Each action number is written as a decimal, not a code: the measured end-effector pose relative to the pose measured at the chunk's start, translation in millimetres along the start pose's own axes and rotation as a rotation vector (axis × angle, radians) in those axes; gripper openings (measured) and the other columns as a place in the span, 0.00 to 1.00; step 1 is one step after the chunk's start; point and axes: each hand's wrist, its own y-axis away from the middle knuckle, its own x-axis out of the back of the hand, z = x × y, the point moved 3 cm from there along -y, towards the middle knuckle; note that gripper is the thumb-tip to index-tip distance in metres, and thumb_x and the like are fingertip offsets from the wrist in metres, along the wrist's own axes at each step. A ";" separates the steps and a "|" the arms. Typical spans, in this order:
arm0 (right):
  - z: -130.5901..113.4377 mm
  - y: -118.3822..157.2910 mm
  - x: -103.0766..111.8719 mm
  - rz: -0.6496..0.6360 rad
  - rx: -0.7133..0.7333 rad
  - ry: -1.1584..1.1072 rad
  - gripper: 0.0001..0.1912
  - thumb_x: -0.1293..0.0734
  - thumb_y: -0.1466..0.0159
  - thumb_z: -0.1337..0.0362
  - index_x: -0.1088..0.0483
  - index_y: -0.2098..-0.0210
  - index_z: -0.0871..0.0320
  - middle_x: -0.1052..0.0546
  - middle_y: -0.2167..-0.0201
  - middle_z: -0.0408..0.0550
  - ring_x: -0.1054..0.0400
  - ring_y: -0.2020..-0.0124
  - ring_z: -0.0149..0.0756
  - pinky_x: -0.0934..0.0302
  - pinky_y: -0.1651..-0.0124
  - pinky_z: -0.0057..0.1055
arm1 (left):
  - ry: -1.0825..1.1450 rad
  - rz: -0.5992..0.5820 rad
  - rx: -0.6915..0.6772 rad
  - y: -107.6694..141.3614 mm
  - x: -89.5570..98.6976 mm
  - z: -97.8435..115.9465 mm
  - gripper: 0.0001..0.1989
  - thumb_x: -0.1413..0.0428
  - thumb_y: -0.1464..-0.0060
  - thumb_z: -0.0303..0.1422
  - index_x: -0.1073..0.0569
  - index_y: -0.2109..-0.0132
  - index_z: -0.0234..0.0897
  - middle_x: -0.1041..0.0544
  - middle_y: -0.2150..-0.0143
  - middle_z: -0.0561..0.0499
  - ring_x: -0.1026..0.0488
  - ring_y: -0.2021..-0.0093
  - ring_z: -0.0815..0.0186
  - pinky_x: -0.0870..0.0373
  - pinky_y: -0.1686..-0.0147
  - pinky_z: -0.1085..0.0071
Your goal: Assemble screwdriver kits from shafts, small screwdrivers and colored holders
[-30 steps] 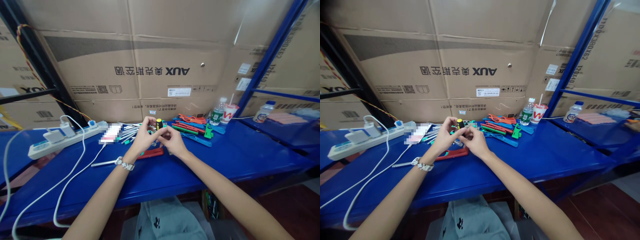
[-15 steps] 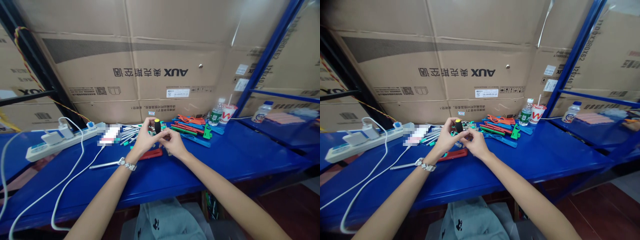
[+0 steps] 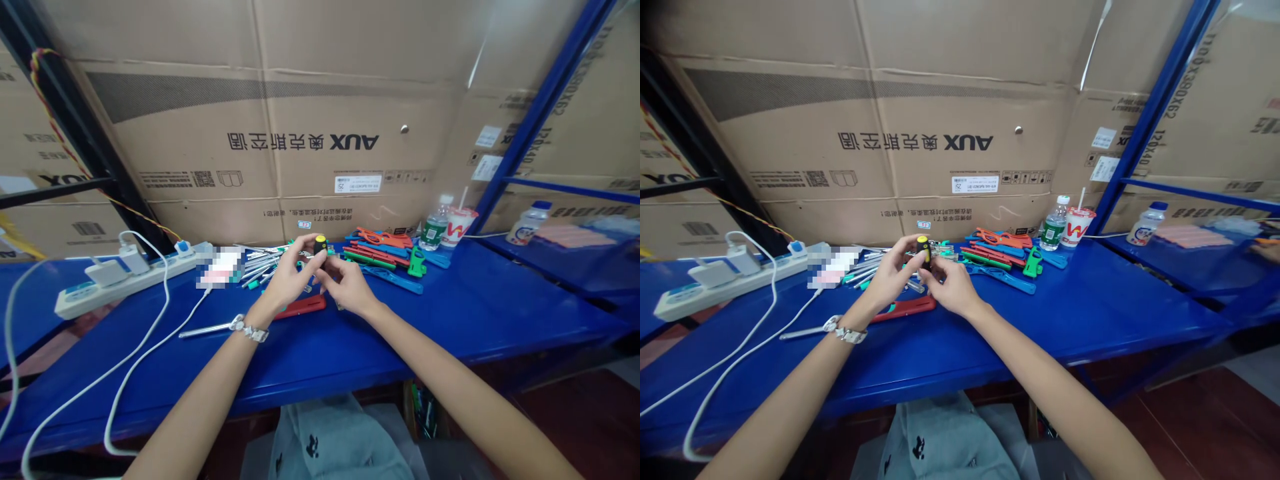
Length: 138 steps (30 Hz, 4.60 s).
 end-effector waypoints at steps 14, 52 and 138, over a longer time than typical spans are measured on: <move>4.1 -2.7 7.8 0.073 -0.098 -0.207 0.20 0.32 0.38 0.44 0.32 0.61 0.54 0.21 0.71 0.45 0.28 0.77 0.34 0.34 0.76 0.30 | -0.193 -0.089 -0.005 16.0 14.0 -11.2 0.07 0.43 0.37 0.38 0.26 0.59 0.39 0.22 0.62 0.49 0.26 0.61 0.63 0.29 0.59 0.65; 13.6 2.6 9.2 -0.355 0.028 0.482 0.17 0.33 0.31 0.49 0.25 0.52 0.54 0.24 0.60 0.49 0.35 0.53 0.44 0.46 0.45 0.47 | -0.325 -0.284 0.004 10.9 17.8 -15.9 0.09 0.43 0.38 0.36 0.21 0.63 0.37 0.20 0.65 0.48 0.24 0.65 0.62 0.28 0.61 0.66; 3.3 4.5 -32.4 -0.049 -0.303 -0.447 0.21 0.36 0.35 0.44 0.39 0.52 0.50 0.32 0.82 0.34 0.37 0.83 0.32 0.42 0.80 0.27 | -0.415 -0.036 0.072 27.1 15.0 -36.5 0.16 0.59 0.30 0.38 0.44 0.69 0.42 0.37 0.76 0.56 0.38 0.75 0.65 0.43 0.71 0.68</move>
